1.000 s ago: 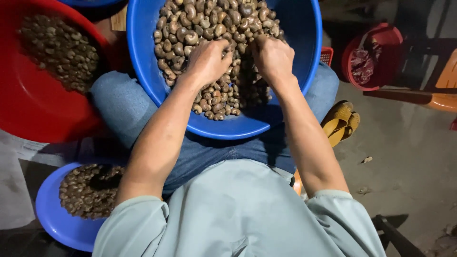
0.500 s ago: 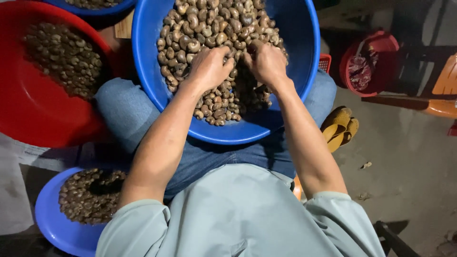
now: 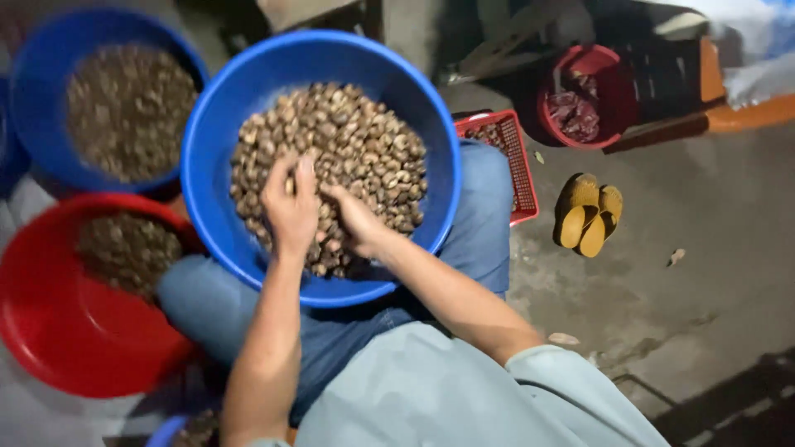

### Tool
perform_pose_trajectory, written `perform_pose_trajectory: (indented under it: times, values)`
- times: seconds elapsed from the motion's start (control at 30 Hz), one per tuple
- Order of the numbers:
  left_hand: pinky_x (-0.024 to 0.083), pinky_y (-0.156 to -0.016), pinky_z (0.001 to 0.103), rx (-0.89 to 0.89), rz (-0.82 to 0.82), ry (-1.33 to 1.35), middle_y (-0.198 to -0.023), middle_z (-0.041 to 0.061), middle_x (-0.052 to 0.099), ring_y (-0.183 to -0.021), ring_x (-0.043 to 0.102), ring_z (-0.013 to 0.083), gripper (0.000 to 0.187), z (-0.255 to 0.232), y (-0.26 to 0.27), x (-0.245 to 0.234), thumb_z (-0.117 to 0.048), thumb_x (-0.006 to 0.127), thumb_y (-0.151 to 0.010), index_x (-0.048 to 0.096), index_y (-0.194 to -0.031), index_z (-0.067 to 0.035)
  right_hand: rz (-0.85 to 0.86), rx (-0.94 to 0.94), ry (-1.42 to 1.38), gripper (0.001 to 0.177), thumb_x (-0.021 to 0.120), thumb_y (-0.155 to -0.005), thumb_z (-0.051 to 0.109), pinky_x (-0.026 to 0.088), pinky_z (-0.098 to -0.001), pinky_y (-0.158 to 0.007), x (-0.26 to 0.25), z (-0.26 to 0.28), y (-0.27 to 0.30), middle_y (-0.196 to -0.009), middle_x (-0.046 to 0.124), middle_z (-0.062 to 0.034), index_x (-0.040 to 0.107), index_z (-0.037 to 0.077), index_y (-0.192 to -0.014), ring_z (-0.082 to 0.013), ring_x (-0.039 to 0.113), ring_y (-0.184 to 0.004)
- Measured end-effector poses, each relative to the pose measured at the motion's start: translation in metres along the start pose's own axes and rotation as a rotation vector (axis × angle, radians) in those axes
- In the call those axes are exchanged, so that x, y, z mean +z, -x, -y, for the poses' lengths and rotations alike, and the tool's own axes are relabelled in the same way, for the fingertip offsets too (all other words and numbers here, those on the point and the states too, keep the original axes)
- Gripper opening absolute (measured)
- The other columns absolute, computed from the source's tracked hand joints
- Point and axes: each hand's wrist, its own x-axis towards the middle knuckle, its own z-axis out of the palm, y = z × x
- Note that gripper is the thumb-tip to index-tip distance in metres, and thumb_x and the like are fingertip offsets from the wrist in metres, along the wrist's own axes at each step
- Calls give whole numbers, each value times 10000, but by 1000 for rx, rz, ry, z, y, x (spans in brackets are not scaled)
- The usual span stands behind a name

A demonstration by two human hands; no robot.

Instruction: Manually sorting nuts by sifting through a large bowl and transferring selected items to separate containers.

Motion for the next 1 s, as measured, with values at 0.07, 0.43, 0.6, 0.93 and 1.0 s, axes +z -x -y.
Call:
perform_pose_trajectory:
  times: [0.07, 0.43, 0.6, 0.93, 1.0]
  values:
    - [541, -804, 487, 148, 33, -59, -955, 223, 679, -938, 675, 436, 142, -20, 9, 5, -111, 617, -1057, 686, -1065, 13, -10, -44, -70, 470, 625, -938, 568, 489, -260, -376, 5, 6, 11, -900, 674, -112, 599, 128, -1103, -227, 669, -646]
    - [553, -887, 467, 470, 92, -86, -1087, 195, 706, -985, 689, 386, 181, -72, 39, 30, -111, 638, -1023, 698, -1110, 36, 206, -67, -562, 346, 754, -948, 431, 624, -340, -609, -32, -8, -26, -897, 747, -140, 704, 99, -867, -257, 732, -746]
    - [499, -1023, 538, 448, 25, -43, -1316, 175, 597, -1190, 611, 382, 321, -86, 37, 13, -155, 498, -1109, 561, -1354, 44, 238, -80, -498, 397, 707, -939, 499, 630, -320, -498, -38, 30, 23, -878, 761, -135, 709, 102, -925, -261, 771, -741]
    - [545, -832, 379, 30, 245, -367, -1085, 190, 690, -923, 669, 313, 206, -31, 42, -7, 50, 612, -975, 669, -1170, 81, -32, -614, -525, 292, 637, -935, 283, 424, -250, -351, -199, 150, 132, -826, 714, -126, 678, -1, -989, -204, 710, -603]
    - [526, -922, 405, 40, 300, -347, -1104, 186, 707, -999, 669, 354, 189, -34, 39, -3, 36, 625, -957, 691, -1134, 44, -113, -619, -591, 333, 660, -929, 358, 443, -269, -499, -257, 149, 119, -929, 699, -77, 666, 65, -1088, -178, 691, -723]
